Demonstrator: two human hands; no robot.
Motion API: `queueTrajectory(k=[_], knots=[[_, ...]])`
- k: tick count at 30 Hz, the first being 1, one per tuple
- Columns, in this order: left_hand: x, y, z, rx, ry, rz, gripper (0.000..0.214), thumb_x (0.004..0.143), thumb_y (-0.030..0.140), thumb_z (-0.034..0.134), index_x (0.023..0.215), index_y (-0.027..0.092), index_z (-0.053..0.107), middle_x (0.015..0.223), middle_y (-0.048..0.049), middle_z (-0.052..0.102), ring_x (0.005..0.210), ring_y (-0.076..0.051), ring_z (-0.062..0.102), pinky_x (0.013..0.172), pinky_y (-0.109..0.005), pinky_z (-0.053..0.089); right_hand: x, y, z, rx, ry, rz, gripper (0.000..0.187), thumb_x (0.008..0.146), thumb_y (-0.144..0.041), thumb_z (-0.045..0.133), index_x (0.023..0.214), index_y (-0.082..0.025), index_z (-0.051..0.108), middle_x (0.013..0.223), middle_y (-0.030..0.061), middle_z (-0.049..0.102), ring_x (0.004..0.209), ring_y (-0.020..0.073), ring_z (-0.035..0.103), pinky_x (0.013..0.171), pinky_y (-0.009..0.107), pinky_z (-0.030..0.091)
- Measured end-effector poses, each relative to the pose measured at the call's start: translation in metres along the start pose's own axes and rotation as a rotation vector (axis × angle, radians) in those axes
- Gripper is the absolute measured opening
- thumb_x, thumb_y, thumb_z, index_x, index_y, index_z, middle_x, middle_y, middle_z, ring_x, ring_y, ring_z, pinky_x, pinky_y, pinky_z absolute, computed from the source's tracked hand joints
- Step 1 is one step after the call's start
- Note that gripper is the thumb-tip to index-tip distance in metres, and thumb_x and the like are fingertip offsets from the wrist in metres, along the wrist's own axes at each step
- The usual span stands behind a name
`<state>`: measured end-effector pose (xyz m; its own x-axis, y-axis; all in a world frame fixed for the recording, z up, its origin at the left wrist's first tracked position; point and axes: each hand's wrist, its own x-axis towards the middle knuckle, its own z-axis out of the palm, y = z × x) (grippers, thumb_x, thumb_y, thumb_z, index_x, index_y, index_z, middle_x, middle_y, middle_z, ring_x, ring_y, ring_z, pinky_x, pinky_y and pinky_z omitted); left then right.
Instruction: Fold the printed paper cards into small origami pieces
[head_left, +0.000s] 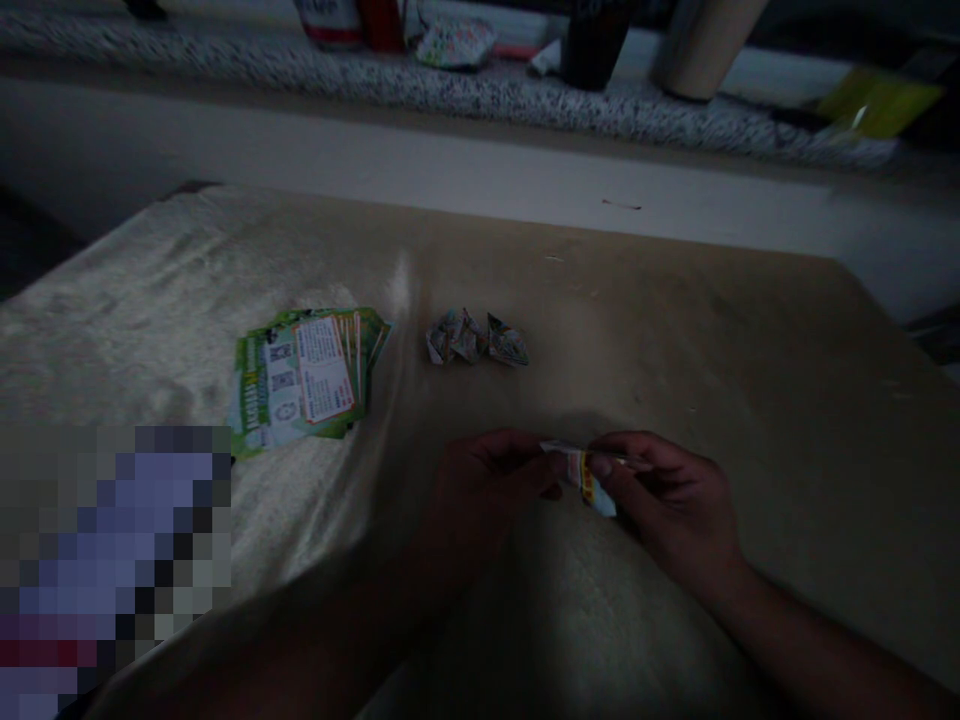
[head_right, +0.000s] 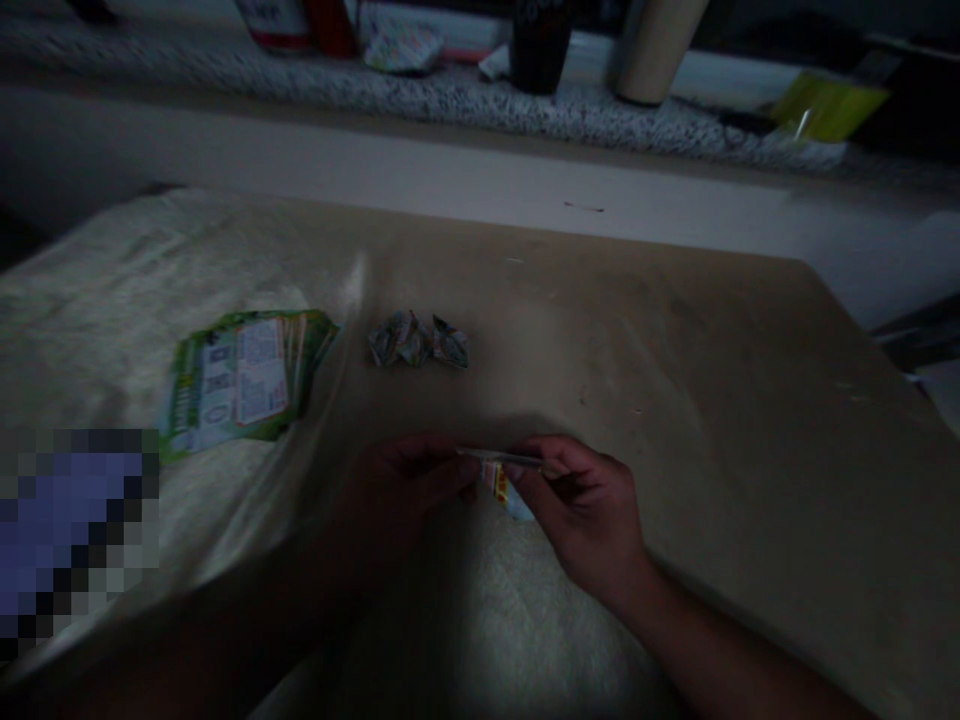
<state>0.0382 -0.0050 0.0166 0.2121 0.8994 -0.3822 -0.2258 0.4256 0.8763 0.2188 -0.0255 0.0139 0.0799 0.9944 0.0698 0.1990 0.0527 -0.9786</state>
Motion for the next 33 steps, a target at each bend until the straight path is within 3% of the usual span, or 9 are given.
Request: queueTrajectory(k=[9,18,33], knots=[[-0.0012,0.0009,0.0006,0.043,-0.021,-0.01,0.017,0.072,0.031,0.078,0.065,0.018,0.071,0.065,0.0,0.069,0.064,-0.015,0.063,0.065,-0.026,0.05,0.0005,-0.0031,0.0031,0.119,-0.023,0.083,0.011,0.081,-0.03,0.08,0.075,-0.022,0.078,0.06,-0.0008,0.073,0.047,0.0124,0.063,0.043,0.019,0.051],[-0.002,0.0014,0.0013,-0.015,-0.033,-0.027,0.015,0.069,0.03,0.08,0.068,0.018,0.072,0.064,0.0001,0.068,0.063,-0.014,0.062,0.066,-0.026,0.05,-0.0004,-0.0025,0.0032,0.093,0.021,0.044,0.012,0.079,-0.03,0.081,0.073,-0.021,0.077,0.061,-0.0008,0.073,0.049,0.0129,0.066,0.043,0.019,0.053],[-0.0031,-0.0005,0.0036,0.055,0.056,-0.004,0.017,0.065,0.03,0.08,0.064,0.018,0.069,0.061,0.0009,0.066,0.059,-0.012,0.056,0.057,-0.023,0.043,-0.0008,0.0007,0.003,0.085,-0.023,0.034,0.015,0.081,-0.033,0.08,0.074,-0.021,0.076,0.062,0.0008,0.072,0.05,0.013,0.064,0.045,0.021,0.053]])
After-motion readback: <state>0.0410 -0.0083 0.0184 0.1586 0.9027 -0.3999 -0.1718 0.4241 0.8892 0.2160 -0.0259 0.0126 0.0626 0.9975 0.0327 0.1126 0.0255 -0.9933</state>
